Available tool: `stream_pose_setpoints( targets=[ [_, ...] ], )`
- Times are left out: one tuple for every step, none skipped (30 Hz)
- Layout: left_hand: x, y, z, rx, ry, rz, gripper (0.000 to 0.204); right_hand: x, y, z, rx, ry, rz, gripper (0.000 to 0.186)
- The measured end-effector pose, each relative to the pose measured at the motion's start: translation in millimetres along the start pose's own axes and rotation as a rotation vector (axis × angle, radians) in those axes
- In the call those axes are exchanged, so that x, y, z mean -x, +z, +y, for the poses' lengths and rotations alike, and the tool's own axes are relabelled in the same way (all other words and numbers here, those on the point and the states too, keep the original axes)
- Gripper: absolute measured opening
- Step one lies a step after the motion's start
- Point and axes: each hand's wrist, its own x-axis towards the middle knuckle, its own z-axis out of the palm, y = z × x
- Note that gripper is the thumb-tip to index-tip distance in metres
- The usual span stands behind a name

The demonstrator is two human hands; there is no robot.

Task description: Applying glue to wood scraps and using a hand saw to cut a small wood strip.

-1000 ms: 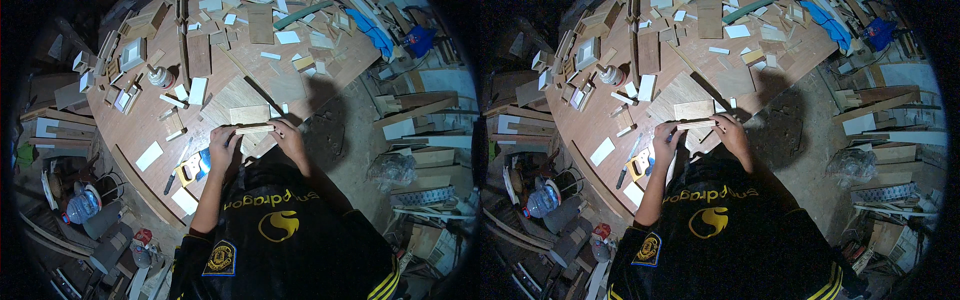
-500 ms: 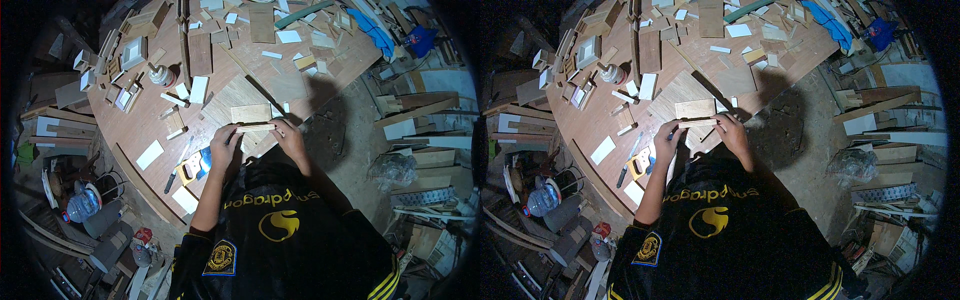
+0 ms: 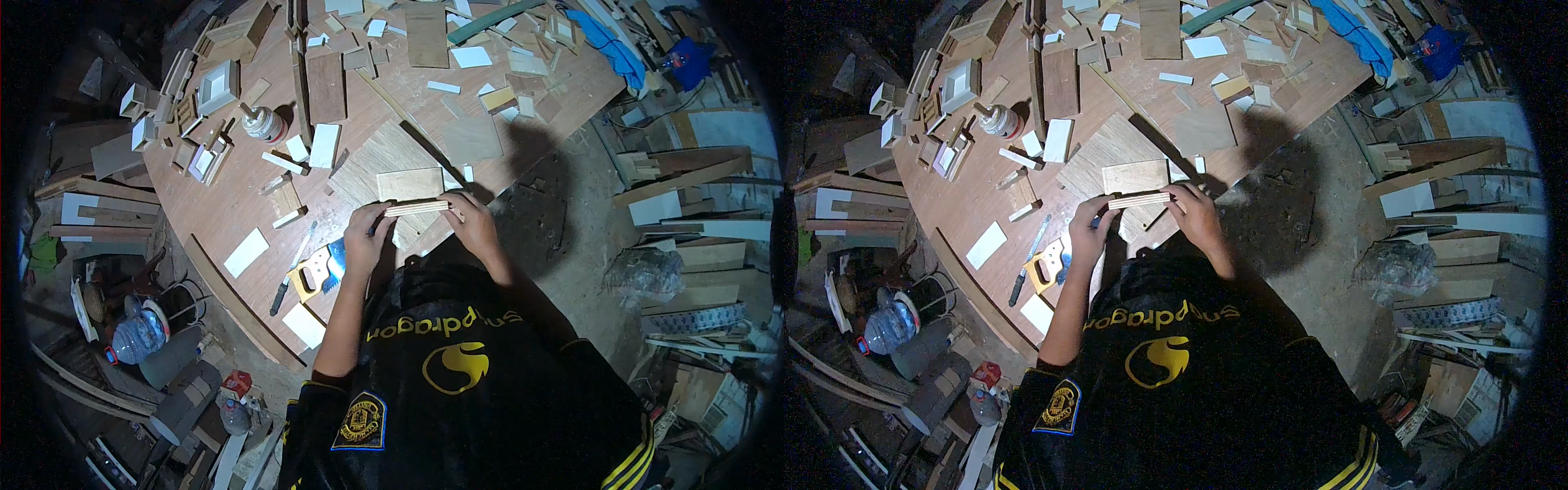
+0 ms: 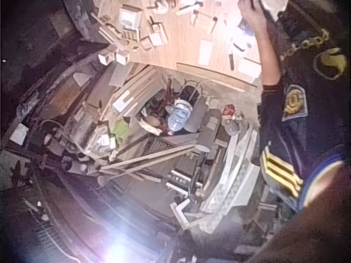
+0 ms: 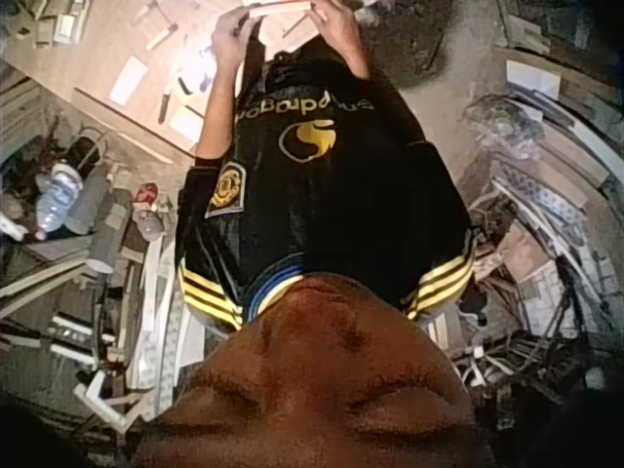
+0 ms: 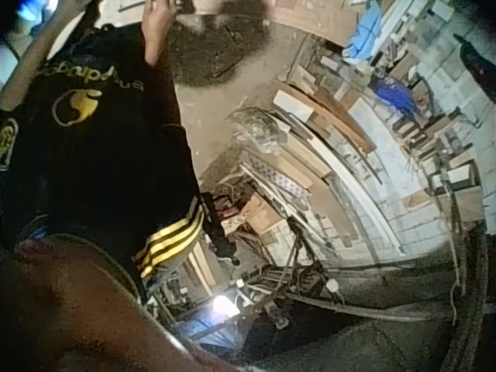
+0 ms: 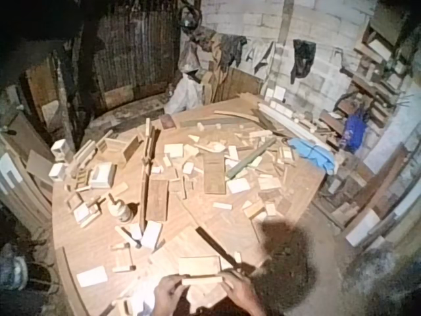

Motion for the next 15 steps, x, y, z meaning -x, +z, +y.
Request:
stream_pose_setpoints(
  targets=[
    [0.3, -0.1, -0.3, -0.003, 0.006, 0.0, 0.025, 0.1, 0.3, 0.1, -0.005, -0.014, 0.005, 0.029],
    [0.2, -0.1, -0.7, -0.003, 0.005, -0.001, 0.025, 0.0, 0.4, 0.3, -0.006, -0.013, 0.005, 0.029],
    [-0.3, -0.2, -1.2, -0.003, -0.004, -0.002, 0.025, -0.2, 0.5, 0.4, -0.003, -0.003, 0.0, 0.029],
    [0.2, -0.4, -1.4, -0.004, -0.014, -0.002, 0.024, 0.3, 0.6, 0.0, 0.0, 0.009, -0.006, 0.029],
    [0.5, -0.5, -1.6, -0.005, -0.015, -0.003, 0.024, 0.7, 1.2, 0.9, -0.001, 0.01, -0.006, 0.029],
    [0.7, -0.8, -1.8, 0.002, -0.018, -0.005, 0.024, 0.7, 1.9, 2.2, -0.005, 0.02, -0.014, 0.029],
    [0.5, -0.2, -1.7, 0.013, -0.022, -0.01, 0.025, 1.0, 1.6, 2.8, -0.005, 0.035, -0.021, 0.029],
    [0.5, 0.0, -1.6, 0.015, -0.024, -0.013, 0.025, 1.5, 1.3, 3.1, -0.004, 0.039, -0.022, 0.029],
    [0.5, 0.1, -1.5, 0.01, -0.025, -0.024, 0.025, 2.1, 1.1, 3.4, 0.002, 0.022, -0.011, 0.029],
    [0.9, -0.4, -2.2, 0.002, -0.025, -0.03, 0.025, 2.0, 1.2, 3.1, 0.005, -0.002, 0.0, 0.029],
    [1.2, -0.6, -2.8, 0.001, -0.025, -0.028, 0.025, 2.1, 1.3, 3.2, 0.004, -0.003, 0.0, 0.029],
    [1.6, -0.5, -3.4, 0.012, -0.023, -0.034, 0.025, 2.4, 1.2, 3.3, 0.005, -0.004, -0.004, 0.029],
    [1.1, -0.7, -2.9, 0.022, -0.02, -0.041, 0.025, 2.5, 0.9, 3.0, 0.007, -0.004, -0.007, 0.029],
    [0.8, -1.0, -2.4, 0.022, -0.021, -0.042, 0.025, 2.5, 0.6, 3.0, 0.007, -0.004, -0.006, 0.029],
    [0.5, -1.3, -2.1, 0.006, -0.031, -0.056, 0.026, 2.3, 0.3, 3.2, 0.008, -0.006, -0.003, 0.028]
  ],
)
